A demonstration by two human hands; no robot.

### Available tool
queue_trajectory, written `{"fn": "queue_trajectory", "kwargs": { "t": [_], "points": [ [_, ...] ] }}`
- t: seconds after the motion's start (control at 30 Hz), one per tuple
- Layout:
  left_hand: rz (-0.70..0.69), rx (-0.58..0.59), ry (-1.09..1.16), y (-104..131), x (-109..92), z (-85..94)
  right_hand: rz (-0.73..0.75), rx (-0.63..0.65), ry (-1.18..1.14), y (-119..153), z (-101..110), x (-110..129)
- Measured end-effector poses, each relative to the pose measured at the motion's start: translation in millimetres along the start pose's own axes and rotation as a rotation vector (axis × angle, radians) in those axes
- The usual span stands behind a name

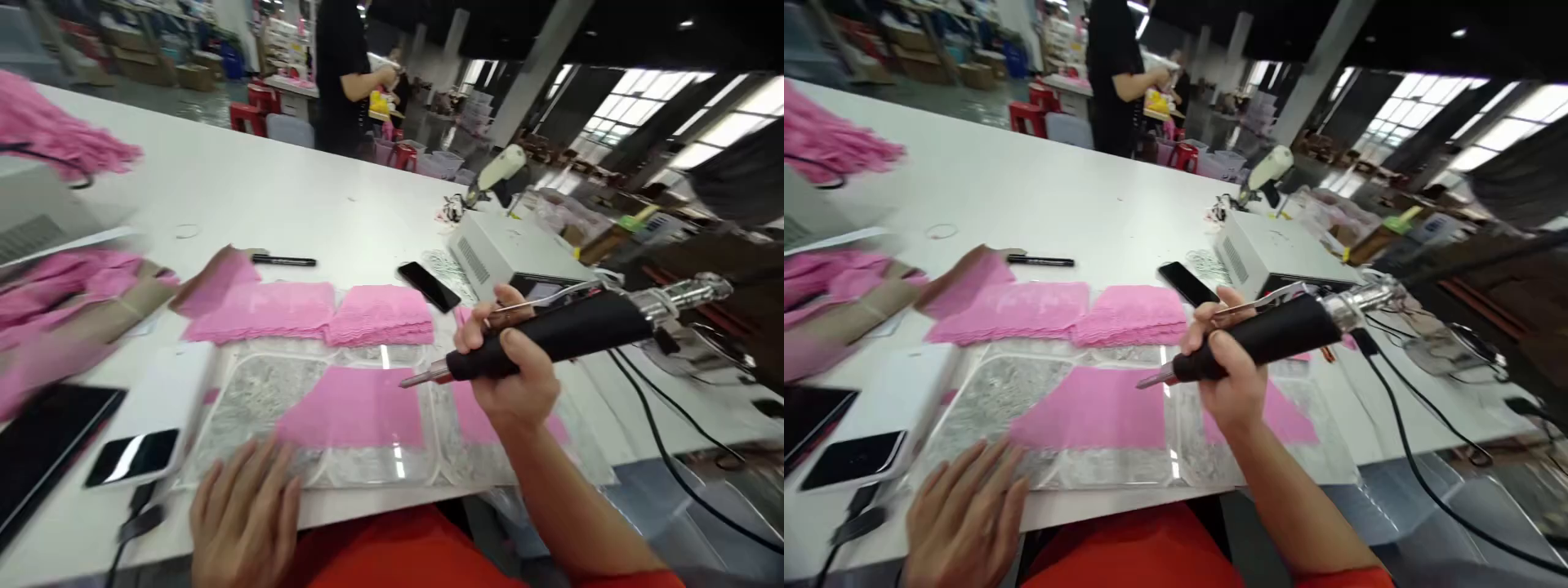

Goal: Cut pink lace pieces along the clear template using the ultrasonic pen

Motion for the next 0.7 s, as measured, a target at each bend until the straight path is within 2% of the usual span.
{"fn": "queue_trajectory", "kwargs": {
  "t": [0.07, 0.13, 0.2, 0.27, 0.37, 0.47, 0.57, 0.7],
  "points": [
    [-0.043, -0.003, 0.007, -10, -6, 0.4, 0.039, -0.12, 0.035, -3, 42, 21],
    [-0.1, -0.001, 0.041, -24, -24, -0.4, 0.07, -0.203, 0.052, -2, 78, 36],
    [-0.177, 0.024, 0.11, -41, -51, -6.8, 0.076, -0.245, 0.05, 2, 105, 41],
    [-0.263, 0.066, 0.17, -59, -82, -19.9, 0.068, -0.26, 0.032, 5, 122, 39],
    [-0.388, 0.159, 0.208, -77, -126, -47.0, 0.064, -0.254, -0.008, 6, 133, 35],
    [-0.446, 0.245, 0.208, -85, -154, -72.7, 0.092, -0.233, -0.026, 2, 137, 36],
    [-0.449, 0.281, 0.175, -84, -166, -89.4, 0.128, -0.219, -0.048, -4, 137, 38],
    [-0.452, 0.305, 0.173, -77, -168, -96.2, 0.109, -0.163, -0.056, -8, 128, 28]
  ]
}}
Point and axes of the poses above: each hand's wrist, its own y-axis away from the middle knuckle, its own z-axis out of the back of the hand, x = y × z, the point moved 4 cm from there along -y, towards the middle knuckle, and after that the axes turned 9 degrees about x, right-handed, at the moved point
